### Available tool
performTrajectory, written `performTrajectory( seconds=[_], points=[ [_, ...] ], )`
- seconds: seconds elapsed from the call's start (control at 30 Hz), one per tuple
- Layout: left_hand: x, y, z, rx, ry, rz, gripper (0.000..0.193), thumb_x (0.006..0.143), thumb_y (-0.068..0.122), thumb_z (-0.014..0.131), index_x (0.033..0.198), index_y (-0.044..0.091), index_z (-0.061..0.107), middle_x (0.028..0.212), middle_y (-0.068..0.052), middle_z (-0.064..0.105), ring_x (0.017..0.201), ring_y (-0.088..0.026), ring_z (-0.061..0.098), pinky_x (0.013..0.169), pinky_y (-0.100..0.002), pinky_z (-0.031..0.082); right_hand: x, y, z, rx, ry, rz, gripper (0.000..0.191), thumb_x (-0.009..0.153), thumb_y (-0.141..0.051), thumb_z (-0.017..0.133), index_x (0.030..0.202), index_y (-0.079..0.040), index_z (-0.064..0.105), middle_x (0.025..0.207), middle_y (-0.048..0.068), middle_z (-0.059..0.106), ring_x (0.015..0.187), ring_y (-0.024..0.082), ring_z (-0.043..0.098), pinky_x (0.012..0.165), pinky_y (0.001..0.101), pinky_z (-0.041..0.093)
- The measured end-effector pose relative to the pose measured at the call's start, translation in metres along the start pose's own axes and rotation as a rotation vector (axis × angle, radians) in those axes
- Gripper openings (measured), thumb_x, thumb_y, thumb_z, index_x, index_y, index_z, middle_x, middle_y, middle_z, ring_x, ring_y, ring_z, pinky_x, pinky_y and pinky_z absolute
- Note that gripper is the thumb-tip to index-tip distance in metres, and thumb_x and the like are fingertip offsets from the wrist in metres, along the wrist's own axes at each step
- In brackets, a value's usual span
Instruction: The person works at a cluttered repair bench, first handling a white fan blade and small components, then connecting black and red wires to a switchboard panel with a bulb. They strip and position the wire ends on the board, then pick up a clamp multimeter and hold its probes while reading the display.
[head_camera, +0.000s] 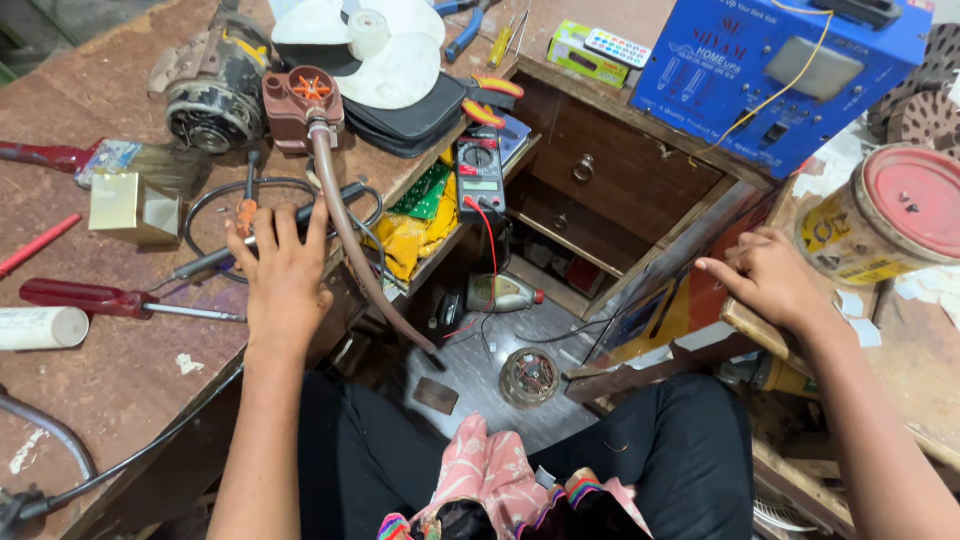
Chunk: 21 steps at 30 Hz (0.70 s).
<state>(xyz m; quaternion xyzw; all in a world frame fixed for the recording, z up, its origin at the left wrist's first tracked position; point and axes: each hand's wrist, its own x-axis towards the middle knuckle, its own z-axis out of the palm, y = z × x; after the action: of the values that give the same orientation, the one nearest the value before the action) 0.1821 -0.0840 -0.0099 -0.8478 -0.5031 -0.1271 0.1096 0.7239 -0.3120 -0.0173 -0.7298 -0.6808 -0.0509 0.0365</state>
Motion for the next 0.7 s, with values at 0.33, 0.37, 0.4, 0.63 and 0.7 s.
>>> performTrajectory(
  seconds=[0.33, 0.37, 0.4, 0.63, 0.7],
  points=[
    [0.007, -0.002, -0.001, -0.211, 0.127, -0.006, 0.112, 0.064, 0.034, 0.086, 0.159, 0.014, 0.031, 0.147, -0.022, 0.044, 0.144, -0.040, 0.033, 0.120, -0.068, 0.012, 0.045, -0.053, -0.005, 0.256, -0.191, 0.416, 0.052, 0.090, -0.058, 0.065, 0.102, -0.010, 0.080, 0.084, 0.016, 0.074, 0.081, 0.032, 0.073, 0.081, 0.0429, 0.057],
    [0.008, -0.001, -0.001, -0.221, 0.163, -0.011, 0.108, 0.067, 0.034, 0.083, 0.160, 0.014, 0.032, 0.149, -0.022, 0.043, 0.146, -0.038, 0.032, 0.121, -0.067, 0.012, 0.058, -0.065, 0.001, 0.414, -0.195, 0.408, 0.052, 0.091, -0.056, 0.066, 0.099, -0.006, 0.079, 0.085, 0.015, 0.073, 0.080, 0.030, 0.073, 0.079, 0.0412, 0.057],
    [0.007, 0.000, -0.001, -0.234, 0.196, -0.014, 0.105, 0.070, 0.035, 0.081, 0.161, 0.014, 0.032, 0.152, -0.021, 0.042, 0.149, -0.037, 0.031, 0.122, -0.066, 0.011, 0.075, -0.079, 0.010, 0.549, -0.139, 0.344, 0.049, 0.090, -0.054, 0.067, 0.103, -0.008, 0.078, 0.087, 0.012, 0.075, 0.083, 0.025, 0.074, 0.080, 0.0379, 0.057],
    [0.005, 0.006, -0.013, -0.267, 0.203, -0.002, 0.096, 0.073, 0.029, 0.074, 0.160, 0.018, 0.035, 0.158, -0.017, 0.039, 0.154, -0.033, 0.025, 0.125, -0.059, 0.012, 0.199, -0.185, 0.094, 1.107, -0.010, 0.500, 0.076, 0.088, -0.053, 0.072, 0.139, 0.000, 0.054, 0.116, 0.016, 0.070, 0.110, 0.026, 0.066, 0.094, 0.0393, 0.052],
    [0.006, 0.007, -0.016, -0.275, 0.209, -0.002, 0.095, 0.073, 0.030, 0.073, 0.159, 0.018, 0.034, 0.157, -0.018, 0.039, 0.153, -0.033, 0.026, 0.125, -0.059, 0.012, 0.216, -0.208, 0.110, 1.187, 0.003, 0.503, 0.086, 0.085, -0.047, 0.079, 0.144, 0.001, 0.041, 0.112, 0.016, 0.069, 0.103, 0.022, 0.065, 0.089, 0.0372, 0.051]
  ],
)
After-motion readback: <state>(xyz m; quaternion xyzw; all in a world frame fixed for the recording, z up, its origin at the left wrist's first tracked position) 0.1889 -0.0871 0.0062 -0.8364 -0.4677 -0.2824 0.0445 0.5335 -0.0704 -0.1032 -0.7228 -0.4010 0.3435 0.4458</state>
